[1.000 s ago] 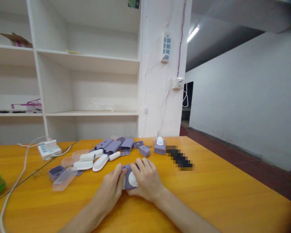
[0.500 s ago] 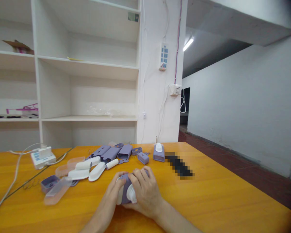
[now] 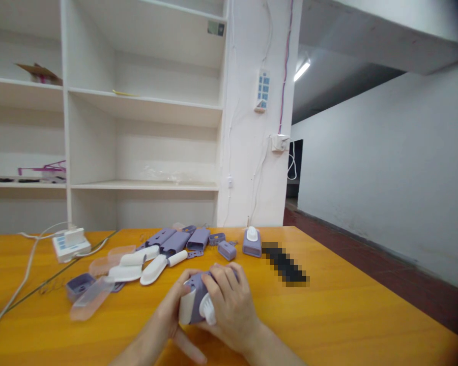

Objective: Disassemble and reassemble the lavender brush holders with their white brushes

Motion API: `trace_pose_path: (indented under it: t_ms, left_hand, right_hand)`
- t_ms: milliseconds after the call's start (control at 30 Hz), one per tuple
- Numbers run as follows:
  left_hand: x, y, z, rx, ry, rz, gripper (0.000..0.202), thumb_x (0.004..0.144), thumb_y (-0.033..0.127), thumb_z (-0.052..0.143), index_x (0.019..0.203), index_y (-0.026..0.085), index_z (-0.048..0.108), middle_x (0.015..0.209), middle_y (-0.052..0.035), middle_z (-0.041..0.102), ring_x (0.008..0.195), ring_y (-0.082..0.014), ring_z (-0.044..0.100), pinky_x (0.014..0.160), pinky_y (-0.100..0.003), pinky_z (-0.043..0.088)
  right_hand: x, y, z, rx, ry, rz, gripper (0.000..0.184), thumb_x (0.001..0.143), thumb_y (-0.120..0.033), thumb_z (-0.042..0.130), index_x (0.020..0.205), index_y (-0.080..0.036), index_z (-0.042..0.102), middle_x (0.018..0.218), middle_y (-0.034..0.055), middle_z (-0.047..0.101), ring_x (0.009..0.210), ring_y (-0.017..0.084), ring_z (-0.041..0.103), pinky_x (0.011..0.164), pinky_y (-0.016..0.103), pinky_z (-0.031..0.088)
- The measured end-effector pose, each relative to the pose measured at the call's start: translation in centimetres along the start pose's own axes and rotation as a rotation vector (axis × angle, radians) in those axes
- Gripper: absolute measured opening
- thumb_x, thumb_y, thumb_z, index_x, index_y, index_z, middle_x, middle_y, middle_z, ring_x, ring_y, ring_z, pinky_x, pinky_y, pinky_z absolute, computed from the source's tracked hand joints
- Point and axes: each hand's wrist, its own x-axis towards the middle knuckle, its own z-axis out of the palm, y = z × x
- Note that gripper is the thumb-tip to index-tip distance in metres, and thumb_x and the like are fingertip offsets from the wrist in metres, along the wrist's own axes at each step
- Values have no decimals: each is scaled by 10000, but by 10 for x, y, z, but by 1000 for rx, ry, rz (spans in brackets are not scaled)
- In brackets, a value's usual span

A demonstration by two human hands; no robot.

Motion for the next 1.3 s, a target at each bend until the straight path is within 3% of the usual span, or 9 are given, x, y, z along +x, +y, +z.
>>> trace_pose_path:
  t_ms: [100,233,367,533,667,800,1033,1167,1300]
  left_hand:
    - [-8,4,3,-234,-31,-126,532,764,510,634,1224,245,595,1304,-126,627,1241,-433,554,623,-577,646]
    - [-6,6,2,-322,-18,-129,524,762,495,655,1196,207,607,1219,-134,665,1209,-446,573,587,-545,649]
    - [-4,-1,-6,-140,-5,-88,581,672,576,758,1103,194,681,1159,-134,709,1047,-420,664,569,-501,647]
    - [-20,-2,-7,218,29,127,536,778,596,727,1187,250,716,1276,-92,715,1233,-375,609,954,-467,588]
    - [-30,4,2,332,-129,242,491,904,526,637,1309,249,648,1378,-103,648,1319,-346,548,1132,-489,438]
    - [-32,-2,7,366,-204,278,434,961,453,598,1356,272,589,1432,-109,586,1333,-315,535,1136,-468,436]
    - [-29,-3,3,350,-201,313,425,965,514,557,1311,288,655,1445,-95,591,1392,-338,476,1210,-512,316]
    - [-30,-2,3,397,-245,287,461,976,500,543,1395,311,580,1521,-78,518,1431,-324,425,1205,-487,331]
    - [-29,-3,3,366,-221,265,444,963,507,559,1343,281,609,1447,-91,580,1382,-324,476,1199,-472,327]
  right_hand:
    - [0,-3,3,-1,20,5,462,896,-356,596,1301,-154,509,1191,141,657,1106,314,559,1008,512,352]
    - [4,-7,-2,73,-66,110,521,858,-399,676,1298,-175,512,1244,132,620,1141,321,538,1076,510,349]
    - [10,3,-23,242,-320,113,605,798,-437,733,1319,-236,499,1303,90,605,1134,297,566,1045,439,419]
    - [15,13,-45,465,-432,169,826,669,-566,821,1371,-282,492,1226,42,672,1055,267,639,967,368,476]
    - [18,18,-50,515,-487,297,521,780,-547,757,1233,-332,616,1087,-18,743,917,216,705,813,293,496]
    - [16,24,-48,473,-628,318,518,647,-553,824,1093,-328,686,927,-34,771,780,229,720,677,273,465]
    - [11,21,-37,383,-568,380,541,587,-514,838,1072,-321,697,957,-12,787,863,268,737,752,311,476]
    - [9,19,-34,345,-554,380,569,554,-535,846,1057,-314,699,932,-7,789,841,271,736,722,305,468]
    - [7,19,-31,318,-533,348,459,622,-570,779,981,-297,696,821,-12,783,735,262,735,656,298,442]
